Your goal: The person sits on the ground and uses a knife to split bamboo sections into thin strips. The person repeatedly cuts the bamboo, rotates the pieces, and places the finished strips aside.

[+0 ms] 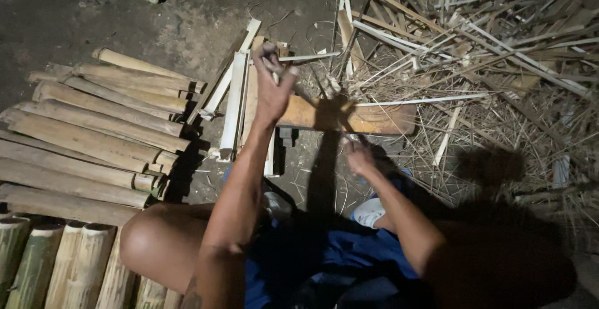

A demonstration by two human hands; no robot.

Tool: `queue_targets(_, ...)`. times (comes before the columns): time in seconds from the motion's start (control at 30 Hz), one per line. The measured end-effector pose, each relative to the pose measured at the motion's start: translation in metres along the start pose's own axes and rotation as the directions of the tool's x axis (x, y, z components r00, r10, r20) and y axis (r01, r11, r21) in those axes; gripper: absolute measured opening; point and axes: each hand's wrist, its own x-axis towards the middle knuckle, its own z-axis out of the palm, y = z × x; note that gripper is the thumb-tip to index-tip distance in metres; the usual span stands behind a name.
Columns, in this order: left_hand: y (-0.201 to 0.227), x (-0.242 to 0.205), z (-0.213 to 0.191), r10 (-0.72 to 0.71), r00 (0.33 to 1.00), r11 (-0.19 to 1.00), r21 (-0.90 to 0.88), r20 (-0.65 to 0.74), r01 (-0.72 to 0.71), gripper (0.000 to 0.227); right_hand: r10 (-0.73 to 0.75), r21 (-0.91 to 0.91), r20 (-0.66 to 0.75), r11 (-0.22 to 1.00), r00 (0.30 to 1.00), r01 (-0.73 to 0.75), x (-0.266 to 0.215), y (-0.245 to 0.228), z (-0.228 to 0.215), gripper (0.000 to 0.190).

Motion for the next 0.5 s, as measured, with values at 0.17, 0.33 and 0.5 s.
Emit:
queue_targets(0.17,-0.008,-0.005,0.007,0.095,0.991,0.982,0.154,0.093,-0.108,0.056,-0.351,0.236,-0.206,0.888,0.913,0.395,-0.072,-0.054,-0.006,0.044)
queue_targets(0.33,-0.014,0.006,0.001,0.130,0.988,0.971,0.190,0.087,-0.144,0.053,-0.198,0.244,-0.166,0.941,0.966,0.234,-0.044,-0.062,0.005,0.049)
queue_targets(0.5,-0.010,0.011,0.005,-0.020,1.000,0.990,0.139,0.005,0.019,0.053,0.127,0.033,0.060,0.991,0.990,-0.129,0.005,-0.037,-0.009,0.053)
